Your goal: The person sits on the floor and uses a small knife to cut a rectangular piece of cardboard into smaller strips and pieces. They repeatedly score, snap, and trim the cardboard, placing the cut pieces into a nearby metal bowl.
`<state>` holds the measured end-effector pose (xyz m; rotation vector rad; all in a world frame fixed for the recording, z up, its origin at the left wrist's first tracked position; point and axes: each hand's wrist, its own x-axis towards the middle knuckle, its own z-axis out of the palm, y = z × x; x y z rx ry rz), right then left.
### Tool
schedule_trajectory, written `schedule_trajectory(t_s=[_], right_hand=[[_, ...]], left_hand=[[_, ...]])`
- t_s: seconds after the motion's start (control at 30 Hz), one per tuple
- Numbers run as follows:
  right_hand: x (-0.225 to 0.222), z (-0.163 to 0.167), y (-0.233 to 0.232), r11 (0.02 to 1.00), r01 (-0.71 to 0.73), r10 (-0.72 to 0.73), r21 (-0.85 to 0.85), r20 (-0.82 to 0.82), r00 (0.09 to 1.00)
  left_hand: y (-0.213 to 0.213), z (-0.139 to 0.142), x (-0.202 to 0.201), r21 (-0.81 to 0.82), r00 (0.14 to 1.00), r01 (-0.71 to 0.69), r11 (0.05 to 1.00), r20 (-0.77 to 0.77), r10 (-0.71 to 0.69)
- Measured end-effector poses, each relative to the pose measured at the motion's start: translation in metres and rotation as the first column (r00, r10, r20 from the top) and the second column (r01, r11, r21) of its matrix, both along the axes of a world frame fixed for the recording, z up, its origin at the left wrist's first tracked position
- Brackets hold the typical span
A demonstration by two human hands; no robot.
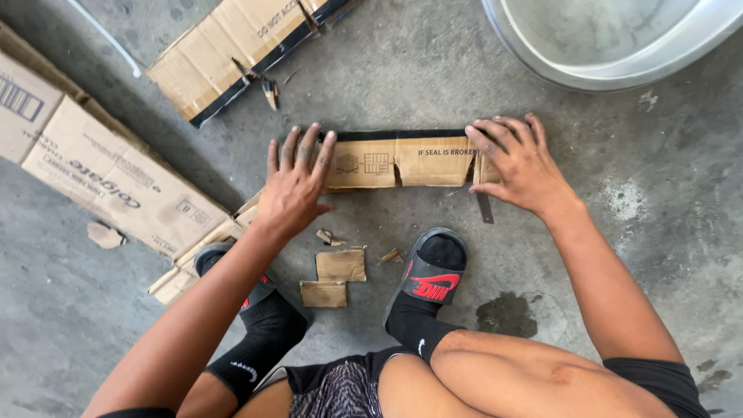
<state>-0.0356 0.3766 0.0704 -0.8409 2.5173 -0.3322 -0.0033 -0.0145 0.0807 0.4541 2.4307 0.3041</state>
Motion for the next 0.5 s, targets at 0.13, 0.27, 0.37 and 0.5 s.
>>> schedule_trajectory(t_s=[0.13,0.27,0.37,0.5], right_hand=[[-0.005,-0.005,-0.014,0.999,-0.039,0.038,-0.023,-0.024,0.999],[-0.001,-0.012,-0.023,0.998,-0.063,0.063,0.006,-0.066,0.996],[0.003,-0.016,-0.023,0.996,-0.077,0.080,0.041,-0.076,0.994],[0.008,-0.018,-0.009,0.999,0.001,-0.004,-0.047,-0.061,0.998]], left_hand=[[-0.014,-0.021,0.004,0.147,0.996,-0.056,0.988,-0.058,0.065],[-0.014,-0.033,0.003,0.121,0.998,0.020,0.992,-0.056,-0.014],[-0.014,-0.031,0.006,0.215,0.990,-0.124,0.969,-0.041,0.136],[-0.011,-0.026,0.007,0.535,0.782,-0.579,0.615,0.152,0.604]])
